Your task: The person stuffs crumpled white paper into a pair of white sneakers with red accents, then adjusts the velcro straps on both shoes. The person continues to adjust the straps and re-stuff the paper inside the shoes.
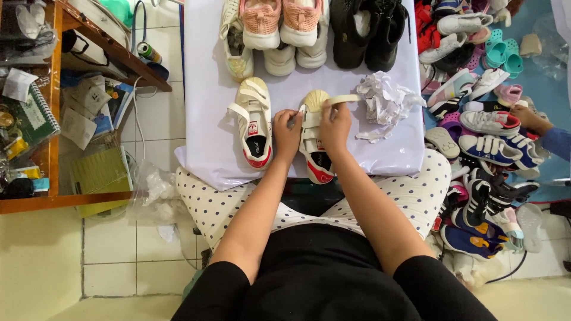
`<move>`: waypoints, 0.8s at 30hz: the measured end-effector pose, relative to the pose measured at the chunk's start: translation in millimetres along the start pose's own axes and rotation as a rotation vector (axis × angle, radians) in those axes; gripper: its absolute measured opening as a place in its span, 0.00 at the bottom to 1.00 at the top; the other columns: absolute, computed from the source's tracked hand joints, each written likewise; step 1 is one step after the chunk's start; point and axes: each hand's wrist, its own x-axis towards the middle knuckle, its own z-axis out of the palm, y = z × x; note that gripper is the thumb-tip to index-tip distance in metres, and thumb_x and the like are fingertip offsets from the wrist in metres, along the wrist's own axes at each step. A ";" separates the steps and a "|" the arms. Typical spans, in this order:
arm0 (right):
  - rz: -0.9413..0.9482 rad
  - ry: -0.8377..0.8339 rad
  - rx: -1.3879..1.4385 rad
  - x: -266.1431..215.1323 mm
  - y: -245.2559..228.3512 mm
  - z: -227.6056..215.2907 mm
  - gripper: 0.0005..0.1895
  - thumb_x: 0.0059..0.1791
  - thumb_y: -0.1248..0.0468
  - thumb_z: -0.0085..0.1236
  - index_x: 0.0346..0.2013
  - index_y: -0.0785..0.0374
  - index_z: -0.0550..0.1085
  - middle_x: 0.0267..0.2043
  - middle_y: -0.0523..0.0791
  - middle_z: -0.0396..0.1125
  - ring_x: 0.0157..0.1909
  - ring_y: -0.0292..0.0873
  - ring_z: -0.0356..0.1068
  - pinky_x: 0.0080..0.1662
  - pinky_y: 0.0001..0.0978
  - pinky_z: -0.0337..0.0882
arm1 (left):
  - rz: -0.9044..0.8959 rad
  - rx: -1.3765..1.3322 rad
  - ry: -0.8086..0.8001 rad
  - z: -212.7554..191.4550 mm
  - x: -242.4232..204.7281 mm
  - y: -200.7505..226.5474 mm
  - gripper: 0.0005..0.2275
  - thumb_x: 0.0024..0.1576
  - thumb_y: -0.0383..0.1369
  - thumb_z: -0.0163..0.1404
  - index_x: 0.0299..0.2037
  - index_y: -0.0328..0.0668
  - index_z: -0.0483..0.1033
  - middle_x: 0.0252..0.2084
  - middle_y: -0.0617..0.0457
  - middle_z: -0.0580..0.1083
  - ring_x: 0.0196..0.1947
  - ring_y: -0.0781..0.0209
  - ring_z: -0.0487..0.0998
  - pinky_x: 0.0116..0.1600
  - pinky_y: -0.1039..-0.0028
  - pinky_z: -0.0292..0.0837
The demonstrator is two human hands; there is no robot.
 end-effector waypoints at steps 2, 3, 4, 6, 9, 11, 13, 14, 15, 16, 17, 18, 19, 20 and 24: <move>-0.090 0.028 -0.069 0.0 7.6 3.2 0.07 0.49 0.65 0.50 0.39 0.62 0.63 0.40 0.50 0.64 0.47 0.54 0.66 0.47 0.46 0.68 | 0.006 0.015 0.010 -3.6 -1.5 11.1 0.07 0.53 0.37 0.54 0.29 0.43 0.73 0.36 0.51 0.68 0.40 0.52 0.73 0.48 0.68 0.68; -0.174 0.056 -0.140 -1.4 12.3 5.2 0.13 0.45 0.67 0.57 0.37 0.63 0.62 0.40 0.52 0.62 0.47 0.59 0.64 0.47 0.49 0.66 | 0.007 0.031 0.019 -6.2 -3.5 15.7 0.08 0.53 0.36 0.54 0.27 0.42 0.72 0.34 0.51 0.69 0.39 0.51 0.74 0.47 0.67 0.68; -0.171 0.057 -0.140 4.6 15.5 5.6 0.13 0.45 0.67 0.57 0.37 0.63 0.62 0.40 0.52 0.62 0.47 0.59 0.64 0.47 0.49 0.66 | 0.006 0.033 0.015 -3.1 0.7 13.8 0.08 0.53 0.36 0.54 0.27 0.42 0.72 0.34 0.51 0.69 0.39 0.51 0.74 0.47 0.67 0.68; -0.187 0.097 -0.117 6.9 27.8 3.8 0.14 0.46 0.67 0.56 0.29 0.59 0.57 0.33 0.46 0.56 0.41 0.51 0.62 0.44 0.41 0.64 | 0.039 0.037 0.056 0.1 -2.0 7.6 0.10 0.53 0.38 0.55 0.25 0.44 0.71 0.33 0.53 0.69 0.38 0.54 0.74 0.46 0.69 0.68; -0.230 0.084 -0.128 9.1 23.8 2.1 0.15 0.44 0.67 0.60 0.20 0.62 0.61 0.40 0.49 0.62 0.44 0.57 0.65 0.44 0.47 0.66 | 0.070 0.072 0.057 0.4 0.0 5.0 0.09 0.51 0.37 0.56 0.25 0.43 0.71 0.33 0.52 0.70 0.38 0.53 0.75 0.46 0.68 0.68; -0.239 0.036 -0.170 5.8 20.7 -1.2 0.13 0.44 0.65 0.61 0.21 0.63 0.65 0.42 0.51 0.62 0.46 0.59 0.66 0.45 0.47 0.68 | 0.071 0.071 0.058 2.1 -0.8 -5.0 0.09 0.51 0.36 0.56 0.25 0.44 0.71 0.32 0.53 0.70 0.37 0.53 0.74 0.46 0.69 0.67; -0.250 -0.020 -0.214 1.4 12.6 -4.8 0.12 0.43 0.64 0.62 0.21 0.65 0.68 0.45 0.53 0.62 0.48 0.61 0.66 0.47 0.47 0.70 | 0.067 0.070 0.067 1.2 -0.3 -6.3 0.09 0.51 0.36 0.55 0.24 0.44 0.70 0.32 0.53 0.70 0.36 0.54 0.74 0.45 0.69 0.67; -0.254 -0.076 -0.248 -1.1 6.7 -7.2 0.09 0.44 0.65 0.62 0.25 0.66 0.71 0.49 0.56 0.60 0.51 0.63 0.64 0.49 0.49 0.69 | 0.051 0.063 0.057 0.1 0.3 -2.8 0.07 0.51 0.36 0.55 0.27 0.45 0.71 0.31 0.53 0.70 0.36 0.54 0.74 0.45 0.69 0.67; -0.253 -0.135 -0.282 -6.2 2.2 -9.3 0.07 0.44 0.65 0.61 0.28 0.67 0.74 0.53 0.58 0.58 0.54 0.66 0.62 0.51 0.51 0.68 | 0.032 0.060 0.045 -2.9 -1.7 -0.3 0.07 0.51 0.36 0.55 0.29 0.46 0.71 0.31 0.53 0.70 0.37 0.54 0.74 0.45 0.69 0.67; -0.251 -0.140 -0.282 -8.7 -0.9 -14.5 0.07 0.44 0.65 0.61 0.28 0.67 0.74 0.53 0.58 0.58 0.54 0.66 0.62 0.51 0.51 0.68 | 0.028 0.062 0.047 -5.7 -2.9 4.6 0.07 0.51 0.36 0.55 0.29 0.46 0.71 0.31 0.53 0.70 0.37 0.54 0.74 0.45 0.69 0.67; -0.270 -0.217 -0.293 -10.6 -4.3 -19.3 0.06 0.45 0.65 0.59 0.33 0.64 0.74 0.56 0.59 0.55 0.56 0.67 0.59 0.53 0.52 0.66 | 0.042 0.036 -0.037 -8.7 -2.7 9.8 0.08 0.51 0.37 0.55 0.34 0.46 0.72 0.34 0.52 0.71 0.39 0.53 0.73 0.48 0.67 0.66; -0.288 -0.295 -0.304 -12.0 -7.8 -24.4 0.08 0.46 0.64 0.58 0.38 0.62 0.75 0.59 0.60 0.51 0.59 0.68 0.56 0.56 0.53 0.64 | 0.055 0.009 -0.122 -11.2 -2.3 15.2 0.11 0.51 0.38 0.55 0.38 0.45 0.72 0.36 0.51 0.71 0.41 0.51 0.73 0.51 0.65 0.65; -0.283 -0.294 -0.300 -14.3 -9.0 -26.7 0.08 0.46 0.64 0.58 0.38 0.62 0.75 0.59 0.60 0.51 0.59 0.68 0.56 0.56 0.53 0.64 | 0.054 0.014 -0.127 -14.4 -4.0 15.8 0.11 0.51 0.38 0.55 0.38 0.45 0.72 0.36 0.51 0.71 0.41 0.51 0.73 0.51 0.65 0.65; -0.306 -0.313 -0.293 -16.5 -10.3 -29.2 0.09 0.46 0.65 0.58 0.40 0.61 0.75 0.60 0.61 0.50 0.59 0.69 0.56 0.56 0.55 0.63 | 0.048 -0.027 -0.186 -17.5 -5.6 16.7 0.13 0.52 0.37 0.54 0.43 0.42 0.69 0.39 0.48 0.71 0.44 0.49 0.72 0.53 0.62 0.65; -0.321 -0.339 -0.337 -18.6 1.4 -22.3 0.07 0.48 0.64 0.53 0.40 0.62 0.71 0.61 0.62 0.47 0.60 0.69 0.55 0.57 0.54 0.63 | 0.028 -0.143 -0.205 -22.1 -11.1 18.4 0.23 0.52 0.33 0.54 0.57 0.41 0.60 0.48 0.43 0.68 0.46 0.50 0.73 0.54 0.60 0.64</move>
